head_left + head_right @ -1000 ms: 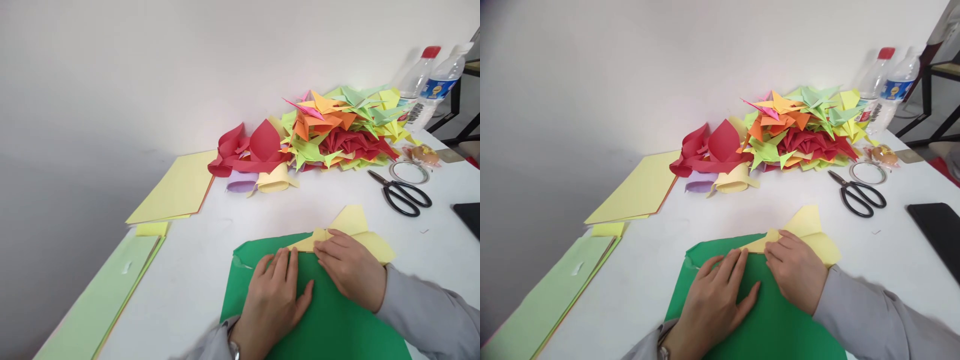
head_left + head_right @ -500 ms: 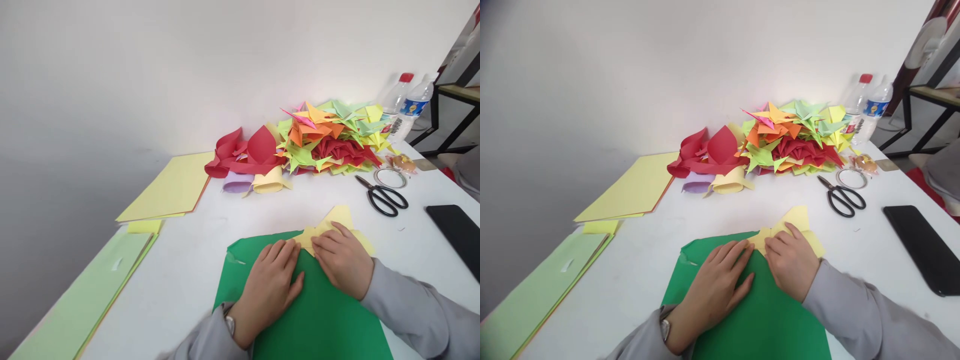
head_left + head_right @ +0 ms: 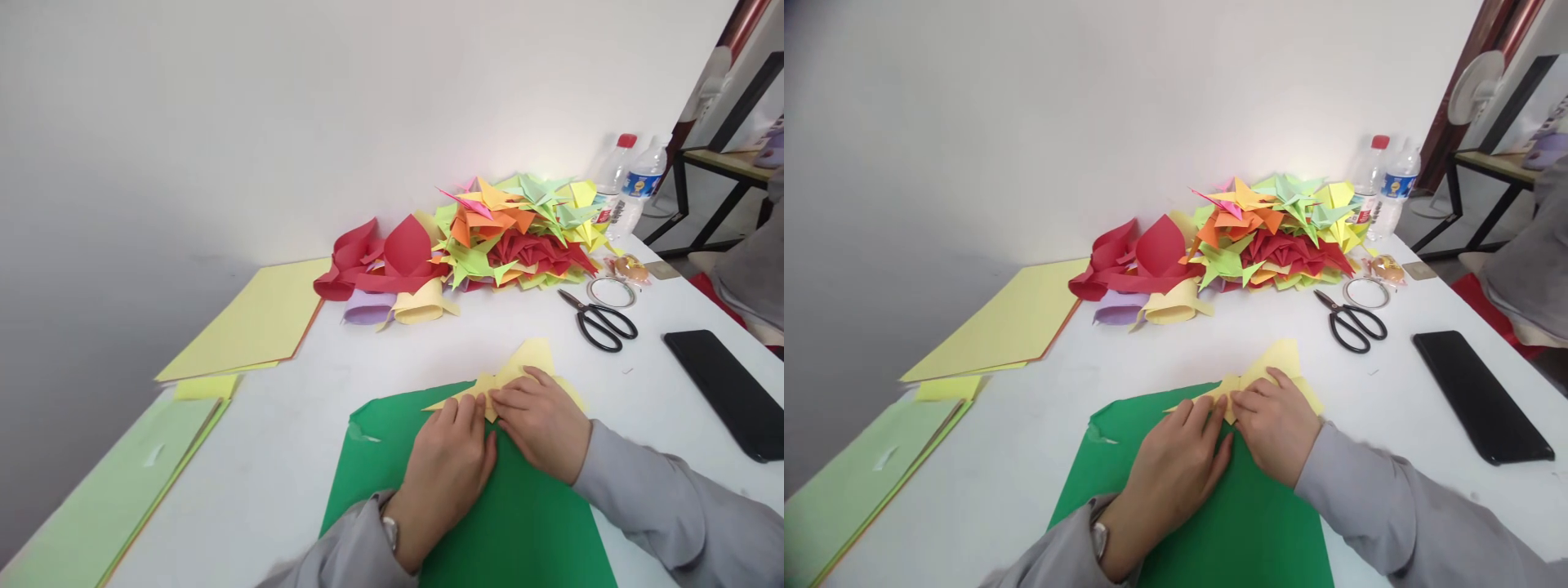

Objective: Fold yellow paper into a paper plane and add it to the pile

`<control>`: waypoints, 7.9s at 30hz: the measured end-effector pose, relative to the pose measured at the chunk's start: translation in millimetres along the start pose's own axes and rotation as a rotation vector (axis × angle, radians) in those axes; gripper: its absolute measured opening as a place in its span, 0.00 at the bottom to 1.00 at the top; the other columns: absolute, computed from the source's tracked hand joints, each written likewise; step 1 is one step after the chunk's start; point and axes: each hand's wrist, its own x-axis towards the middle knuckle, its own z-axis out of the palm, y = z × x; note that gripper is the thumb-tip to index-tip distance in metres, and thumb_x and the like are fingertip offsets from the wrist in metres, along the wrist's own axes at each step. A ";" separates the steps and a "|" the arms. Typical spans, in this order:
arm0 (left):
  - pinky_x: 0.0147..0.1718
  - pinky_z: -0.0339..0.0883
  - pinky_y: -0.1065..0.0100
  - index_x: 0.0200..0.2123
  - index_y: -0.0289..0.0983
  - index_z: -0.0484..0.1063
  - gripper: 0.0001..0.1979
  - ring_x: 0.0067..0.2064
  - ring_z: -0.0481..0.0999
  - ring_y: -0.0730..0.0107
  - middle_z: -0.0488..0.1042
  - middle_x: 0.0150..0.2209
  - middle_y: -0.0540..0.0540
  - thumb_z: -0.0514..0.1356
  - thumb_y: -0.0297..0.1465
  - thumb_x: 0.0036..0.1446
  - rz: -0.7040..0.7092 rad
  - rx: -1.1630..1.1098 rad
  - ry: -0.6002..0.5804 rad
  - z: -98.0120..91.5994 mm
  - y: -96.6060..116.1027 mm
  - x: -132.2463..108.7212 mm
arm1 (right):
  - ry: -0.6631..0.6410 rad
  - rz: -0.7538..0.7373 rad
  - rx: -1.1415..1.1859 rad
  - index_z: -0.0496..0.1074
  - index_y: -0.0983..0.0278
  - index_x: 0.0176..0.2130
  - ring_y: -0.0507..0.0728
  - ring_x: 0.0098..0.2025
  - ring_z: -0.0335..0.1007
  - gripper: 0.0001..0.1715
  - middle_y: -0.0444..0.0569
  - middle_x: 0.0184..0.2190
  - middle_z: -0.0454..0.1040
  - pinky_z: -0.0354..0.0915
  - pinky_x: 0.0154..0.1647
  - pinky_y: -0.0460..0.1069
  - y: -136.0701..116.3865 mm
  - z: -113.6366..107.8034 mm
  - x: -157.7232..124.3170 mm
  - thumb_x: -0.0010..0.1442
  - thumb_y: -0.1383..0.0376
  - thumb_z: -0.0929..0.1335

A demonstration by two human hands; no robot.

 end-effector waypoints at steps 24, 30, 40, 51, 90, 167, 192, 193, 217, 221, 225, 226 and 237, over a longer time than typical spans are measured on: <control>0.38 0.66 0.59 0.53 0.28 0.65 0.17 0.41 0.70 0.57 0.71 0.41 0.37 0.47 0.23 0.63 0.135 -0.142 0.042 14.9 -9.0 2.1 | -0.056 0.002 -0.212 0.76 0.65 0.41 0.57 0.37 0.65 0.09 0.51 0.35 0.75 0.62 0.38 0.53 10.2 -10.0 3.9 0.64 0.68 0.65; 0.36 0.65 0.59 0.46 0.31 0.69 0.14 0.36 0.68 0.59 0.69 0.40 0.40 0.50 0.21 0.59 0.171 -0.122 -0.010 8.7 -11.8 6.4 | -0.148 0.066 -0.195 0.75 0.60 0.45 0.60 0.45 0.66 0.11 0.52 0.47 0.74 0.63 0.42 0.54 10.7 -15.6 1.2 0.61 0.64 0.69; 0.36 0.64 0.56 0.49 0.29 0.69 0.16 0.38 0.67 0.56 0.70 0.40 0.38 0.50 0.24 0.60 0.241 -0.077 0.013 7.7 -14.8 4.6 | -0.135 0.049 -0.192 0.74 0.63 0.46 0.59 0.41 0.67 0.12 0.54 0.42 0.74 0.63 0.40 0.54 6.7 -13.3 2.3 0.61 0.67 0.68; 0.36 0.58 0.58 0.51 0.33 0.69 0.15 0.37 0.66 0.60 0.70 0.45 0.41 0.51 0.29 0.63 0.215 -0.115 0.043 11.6 -12.6 2.9 | -0.071 0.046 -0.225 0.75 0.67 0.43 0.60 0.44 0.67 0.11 0.55 0.43 0.75 0.63 0.45 0.55 2.5 -14.3 0.3 0.62 0.67 0.66; 0.39 0.53 0.57 0.45 0.35 0.75 0.14 0.38 0.63 0.59 0.71 0.53 0.42 0.54 0.34 0.61 0.236 -0.060 0.093 20.1 -13.5 0.6 | -0.136 0.357 -0.431 0.78 0.61 0.40 0.62 0.47 0.66 0.12 0.54 0.42 0.76 0.58 0.50 0.57 7.4 -22.6 -5.6 0.62 0.67 0.65; 0.55 0.61 0.57 0.50 0.27 0.71 0.17 0.51 0.73 0.58 0.75 0.50 0.33 0.50 0.29 0.65 0.170 -0.127 0.129 12.5 -5.2 -9.8 | 0.061 -0.028 -0.165 0.75 0.65 0.40 0.54 0.28 0.64 0.13 0.45 0.23 0.71 0.51 0.32 0.50 3.2 -5.2 7.7 0.64 0.68 0.62; 0.43 0.73 0.52 0.43 0.19 0.76 0.21 0.44 0.79 0.45 0.77 0.43 0.23 0.54 0.33 0.61 -0.275 0.163 0.141 21.7 17.1 -22.1 | 0.044 0.018 0.014 0.67 0.64 0.21 0.49 0.19 0.56 0.22 0.42 0.15 0.64 0.46 0.29 0.49 1.8 5.9 9.6 0.66 0.69 0.60; 0.42 0.73 0.53 0.42 0.20 0.77 0.20 0.43 0.79 0.46 0.77 0.43 0.24 0.54 0.32 0.61 -0.281 0.190 0.128 21.8 16.6 -22.4 | 0.042 0.018 0.019 0.67 0.64 0.21 0.49 0.19 0.56 0.22 0.42 0.15 0.64 0.46 0.28 0.49 1.8 5.8 9.5 0.66 0.69 0.60; 0.49 0.66 0.52 0.23 0.31 0.75 0.20 0.26 0.74 0.62 0.73 0.20 0.41 0.53 0.33 0.62 -0.309 0.238 0.124 2.6 -5.6 -11.8 | 0.055 -0.012 -0.084 0.69 0.64 0.21 0.49 0.19 0.56 0.22 0.43 0.15 0.66 0.44 0.28 0.51 -2.6 4.8 10.4 0.65 0.69 0.61; 0.39 0.67 0.55 0.27 0.33 0.73 0.15 0.29 0.72 0.61 0.70 0.24 0.44 0.54 0.34 0.63 -0.277 -0.004 0.152 -1.6 -28.1 -4.0 | 0.063 -0.036 -0.101 0.70 0.65 0.24 0.49 0.19 0.56 0.20 0.42 0.16 0.67 0.45 0.28 0.51 -1.3 6.0 8.9 0.65 0.69 0.60; 0.34 0.67 0.59 0.34 0.33 0.71 0.11 0.36 0.71 0.58 0.71 0.34 0.42 0.62 0.37 0.57 -0.280 -0.251 0.032 4.3 -36.9 2.8 | 0.095 -0.075 -0.103 0.74 0.67 0.33 0.50 0.20 0.60 0.14 0.43 0.17 0.69 0.47 0.29 0.50 0.4 7.3 7.5 0.64 0.69 0.61; 0.35 0.67 0.59 0.35 0.34 0.70 0.11 0.37 0.70 0.58 0.70 0.35 0.43 0.63 0.36 0.56 -0.284 -0.307 0.013 6.4 -37.1 3.8 | 0.104 -0.082 -0.104 0.75 0.67 0.35 0.50 0.21 0.60 0.13 0.43 0.18 0.69 0.47 0.28 0.50 0.8 7.4 7.4 0.64 0.69 0.61; 0.26 0.54 0.71 0.25 0.39 0.57 0.12 0.28 0.64 0.70 0.64 0.27 0.54 0.61 0.27 0.49 -0.396 -0.727 -0.114 10.5 -42.0 10.3 | 0.215 -0.132 -0.038 0.73 0.66 0.32 0.50 0.23 0.62 0.13 0.43 0.19 0.69 0.52 0.29 0.49 2.9 8.6 7.7 0.65 0.69 0.62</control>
